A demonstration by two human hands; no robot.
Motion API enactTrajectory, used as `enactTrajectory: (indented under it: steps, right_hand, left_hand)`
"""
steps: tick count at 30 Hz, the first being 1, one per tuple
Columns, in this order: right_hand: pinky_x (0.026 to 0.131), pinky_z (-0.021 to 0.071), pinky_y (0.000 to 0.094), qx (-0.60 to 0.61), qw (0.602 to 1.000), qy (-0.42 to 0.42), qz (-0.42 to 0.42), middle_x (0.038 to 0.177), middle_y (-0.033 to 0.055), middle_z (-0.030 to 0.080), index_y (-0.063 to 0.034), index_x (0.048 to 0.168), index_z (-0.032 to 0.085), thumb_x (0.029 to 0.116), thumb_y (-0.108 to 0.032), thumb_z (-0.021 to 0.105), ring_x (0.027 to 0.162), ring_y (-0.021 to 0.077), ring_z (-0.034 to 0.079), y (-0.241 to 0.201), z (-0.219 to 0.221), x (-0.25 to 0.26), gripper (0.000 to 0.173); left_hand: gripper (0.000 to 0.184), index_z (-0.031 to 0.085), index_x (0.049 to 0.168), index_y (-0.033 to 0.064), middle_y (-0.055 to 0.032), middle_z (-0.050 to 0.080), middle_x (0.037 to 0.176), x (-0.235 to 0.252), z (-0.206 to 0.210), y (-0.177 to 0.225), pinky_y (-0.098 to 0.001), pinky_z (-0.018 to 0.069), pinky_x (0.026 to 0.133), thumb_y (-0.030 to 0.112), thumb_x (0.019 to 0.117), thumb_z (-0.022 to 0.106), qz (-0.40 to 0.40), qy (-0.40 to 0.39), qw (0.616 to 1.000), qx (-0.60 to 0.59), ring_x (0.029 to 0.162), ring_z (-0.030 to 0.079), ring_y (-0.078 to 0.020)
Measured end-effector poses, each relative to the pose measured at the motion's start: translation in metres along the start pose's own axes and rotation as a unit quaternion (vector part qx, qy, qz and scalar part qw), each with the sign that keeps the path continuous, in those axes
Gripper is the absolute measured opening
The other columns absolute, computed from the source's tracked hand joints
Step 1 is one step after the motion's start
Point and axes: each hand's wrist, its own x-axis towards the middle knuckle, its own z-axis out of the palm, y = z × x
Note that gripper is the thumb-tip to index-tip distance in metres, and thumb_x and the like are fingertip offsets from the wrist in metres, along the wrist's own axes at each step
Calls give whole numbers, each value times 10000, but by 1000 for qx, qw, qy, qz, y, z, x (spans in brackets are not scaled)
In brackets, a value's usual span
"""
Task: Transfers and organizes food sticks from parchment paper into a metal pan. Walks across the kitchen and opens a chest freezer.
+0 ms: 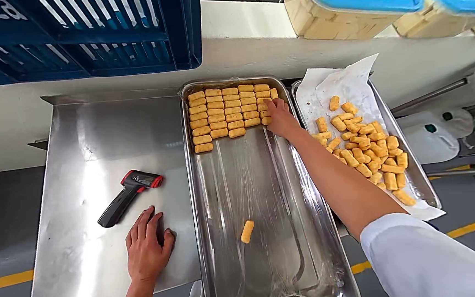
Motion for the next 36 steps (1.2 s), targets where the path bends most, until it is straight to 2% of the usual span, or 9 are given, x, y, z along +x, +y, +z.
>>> enactTrajectory:
  steps: [7,13,16,19,22,26,29,33,36]
  right_hand:
    - [1077,452,620,80,996,21,14,1587,229,387,-92,1566,423,886,-81,772,1369,474,476,3,8,-14,764]
    - [1098,437,617,55,998,37,-11,1573,232,426,-49,1508,501,895,-94,764,1379,469,481,8,9,-5,669]
    - [1033,463,663,57,998,18,8,1479,276,480,-19,1473,512,890,-206,790,1317,499,506,-8,-4,-38,673]
    - [874,534,664,62,989,-132,-28,1114,230,686,-43,1318,617,944,-483,718,1014,420,681,-49,-9,-115,586]
    - [772,555,608,3,949,-308,-68,888,125,711,-95,1178,660,877,-691,672,861,341,704,-92,23,-212,667]
    - [845,514,573,51,892,-443,-77,1037,179,674,-84,1314,543,970,-407,655,1003,373,663,-117,42,-252,484]
    - [816,532,567,100,913,-394,-38,1008,156,684,-107,1290,581,944,-279,708,956,342,676,-103,27,-222,406]
    - [760,537,649,53,986,-156,27,996,203,706,-150,1449,519,934,-299,733,902,423,693,-52,-22,-138,578]
    - [800,516,690,-2,998,25,56,1154,252,684,-84,1358,602,932,-209,685,1047,485,666,-14,-51,-75,451]
  left_hand:
    - [568,676,1252,82,-185,595,1432,-1,-2,1,-558,352,1123,461,946,382,-4,-2,1000,4,1372,520,-375]
    - [588,676,1254,56,-197,584,1442,2,-4,4,-590,344,1125,459,937,389,-9,-10,1000,-3,1376,511,-407]
    - [582,666,1274,51,-190,563,1468,-1,-5,2,-607,338,1129,442,939,394,-17,-28,999,-4,1389,495,-404]
    - [581,663,1282,72,-155,550,1490,-3,-1,-2,-586,320,1150,456,936,398,-22,-32,999,2,1407,484,-365]
    - [582,661,1291,80,-145,547,1496,-3,-2,-2,-576,319,1156,457,934,397,-21,-35,999,1,1413,479,-356]
    - [574,672,1266,75,-169,567,1469,-1,-3,2,-594,339,1129,449,935,391,-13,-18,1000,-6,1392,496,-385]
    - [581,672,1261,68,-176,571,1464,0,-4,3,-591,342,1128,458,938,386,-10,-14,1000,-6,1393,500,-384]
    - [588,669,1267,68,-180,576,1457,0,-1,2,-577,338,1134,463,940,380,-10,-7,1000,-6,1386,507,-379]
    - [581,669,1268,82,-174,579,1455,-1,-1,1,-568,335,1136,466,944,379,-9,-2,1000,-5,1384,508,-373]
